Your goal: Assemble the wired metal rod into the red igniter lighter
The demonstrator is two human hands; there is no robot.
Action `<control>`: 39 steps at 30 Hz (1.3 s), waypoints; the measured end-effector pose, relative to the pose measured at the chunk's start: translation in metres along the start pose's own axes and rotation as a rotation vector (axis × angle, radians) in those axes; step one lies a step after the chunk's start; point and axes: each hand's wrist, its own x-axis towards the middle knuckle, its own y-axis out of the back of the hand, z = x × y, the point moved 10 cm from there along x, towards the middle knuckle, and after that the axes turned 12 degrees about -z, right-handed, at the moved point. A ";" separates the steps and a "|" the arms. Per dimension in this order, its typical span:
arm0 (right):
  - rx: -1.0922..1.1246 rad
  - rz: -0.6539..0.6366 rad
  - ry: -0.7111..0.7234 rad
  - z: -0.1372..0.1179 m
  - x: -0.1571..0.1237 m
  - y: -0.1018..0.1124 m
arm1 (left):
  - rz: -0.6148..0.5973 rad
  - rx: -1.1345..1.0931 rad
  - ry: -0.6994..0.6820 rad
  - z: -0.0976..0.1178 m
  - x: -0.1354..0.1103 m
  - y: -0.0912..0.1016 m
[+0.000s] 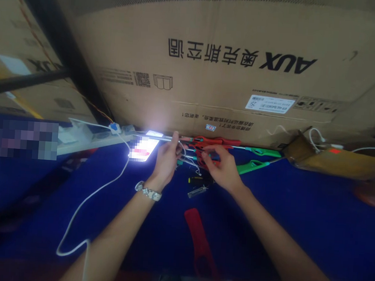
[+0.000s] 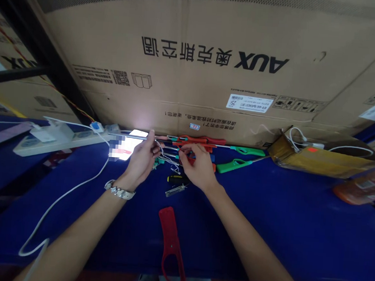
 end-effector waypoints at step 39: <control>0.643 0.115 0.032 0.006 0.004 -0.013 | -0.290 0.185 0.079 -0.016 -0.003 -0.030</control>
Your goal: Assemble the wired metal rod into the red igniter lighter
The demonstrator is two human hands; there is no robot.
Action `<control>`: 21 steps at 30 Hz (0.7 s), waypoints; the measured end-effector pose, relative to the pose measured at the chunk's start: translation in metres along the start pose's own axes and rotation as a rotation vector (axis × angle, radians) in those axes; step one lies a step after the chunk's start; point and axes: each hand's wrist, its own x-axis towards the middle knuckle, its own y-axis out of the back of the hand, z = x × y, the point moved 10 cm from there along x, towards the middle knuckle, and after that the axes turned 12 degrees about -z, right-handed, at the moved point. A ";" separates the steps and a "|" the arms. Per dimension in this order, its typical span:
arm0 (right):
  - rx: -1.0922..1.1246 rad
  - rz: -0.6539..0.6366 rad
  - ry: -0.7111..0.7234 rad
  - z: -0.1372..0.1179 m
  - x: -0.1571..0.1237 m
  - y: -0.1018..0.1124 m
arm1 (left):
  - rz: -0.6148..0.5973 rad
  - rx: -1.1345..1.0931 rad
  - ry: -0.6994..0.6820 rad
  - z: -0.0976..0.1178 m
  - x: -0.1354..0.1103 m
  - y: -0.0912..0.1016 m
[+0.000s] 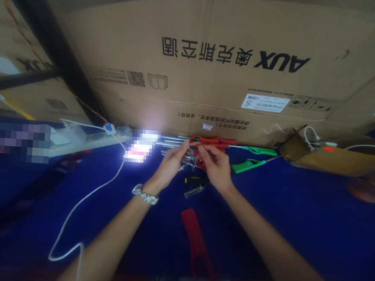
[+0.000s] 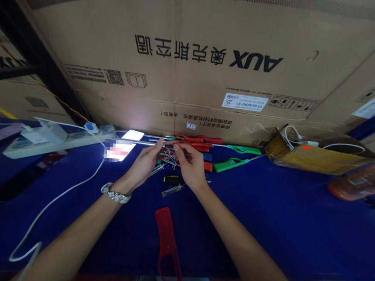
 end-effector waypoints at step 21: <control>0.008 0.007 -0.074 0.008 -0.008 -0.007 | 0.217 0.079 -0.043 0.002 -0.006 0.018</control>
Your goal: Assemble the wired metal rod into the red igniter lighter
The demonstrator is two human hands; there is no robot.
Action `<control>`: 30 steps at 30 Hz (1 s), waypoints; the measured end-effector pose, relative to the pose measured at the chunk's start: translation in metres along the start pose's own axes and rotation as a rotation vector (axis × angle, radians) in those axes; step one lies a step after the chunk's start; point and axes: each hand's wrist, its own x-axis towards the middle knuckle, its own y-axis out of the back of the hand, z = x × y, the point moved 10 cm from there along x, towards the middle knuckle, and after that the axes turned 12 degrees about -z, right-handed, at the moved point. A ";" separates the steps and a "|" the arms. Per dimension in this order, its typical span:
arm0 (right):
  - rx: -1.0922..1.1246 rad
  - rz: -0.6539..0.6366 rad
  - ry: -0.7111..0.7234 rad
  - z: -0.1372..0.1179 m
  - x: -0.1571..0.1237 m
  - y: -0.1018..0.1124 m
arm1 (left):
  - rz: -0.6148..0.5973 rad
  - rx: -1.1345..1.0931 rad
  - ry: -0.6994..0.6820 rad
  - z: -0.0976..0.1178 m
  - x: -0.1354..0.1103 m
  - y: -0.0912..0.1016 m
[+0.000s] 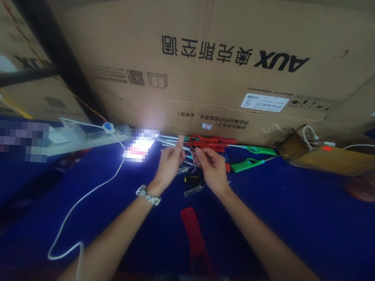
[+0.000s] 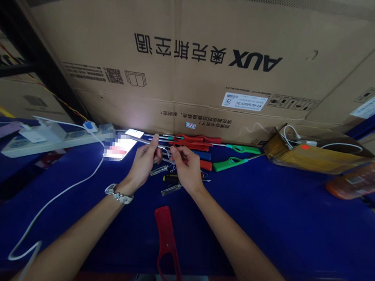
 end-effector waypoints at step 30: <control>-0.668 0.085 0.498 -0.070 -0.026 0.008 | -0.095 -0.317 -0.056 0.010 -0.001 -0.010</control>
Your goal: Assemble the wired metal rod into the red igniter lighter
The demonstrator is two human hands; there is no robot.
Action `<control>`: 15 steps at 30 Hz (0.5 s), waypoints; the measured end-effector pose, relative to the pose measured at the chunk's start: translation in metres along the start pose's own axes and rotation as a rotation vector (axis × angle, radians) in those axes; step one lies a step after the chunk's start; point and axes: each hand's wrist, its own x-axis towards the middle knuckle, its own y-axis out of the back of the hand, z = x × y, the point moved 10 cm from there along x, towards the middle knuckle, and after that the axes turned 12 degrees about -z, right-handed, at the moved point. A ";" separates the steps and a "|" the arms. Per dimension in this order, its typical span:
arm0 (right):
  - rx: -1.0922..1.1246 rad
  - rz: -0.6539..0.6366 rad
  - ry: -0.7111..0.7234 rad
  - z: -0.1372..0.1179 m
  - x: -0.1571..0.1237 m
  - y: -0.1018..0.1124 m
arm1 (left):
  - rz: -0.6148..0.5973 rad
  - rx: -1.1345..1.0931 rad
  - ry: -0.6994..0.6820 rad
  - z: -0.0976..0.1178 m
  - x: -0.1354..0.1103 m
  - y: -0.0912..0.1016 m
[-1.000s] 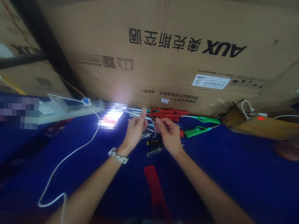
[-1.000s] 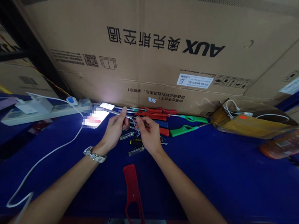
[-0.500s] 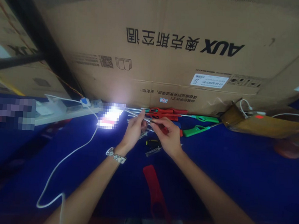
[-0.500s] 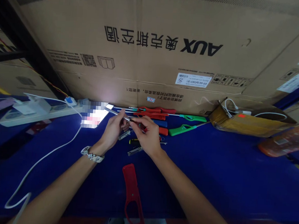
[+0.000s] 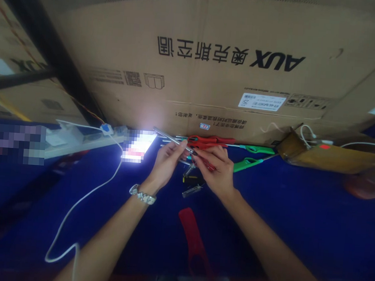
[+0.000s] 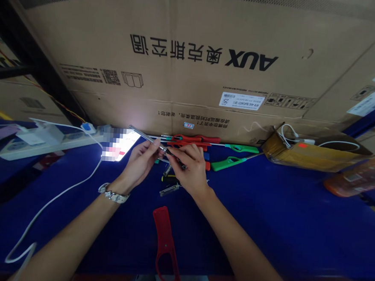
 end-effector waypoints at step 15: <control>0.037 0.018 0.019 0.007 0.000 0.000 | -0.044 0.018 -0.008 0.002 -0.002 -0.009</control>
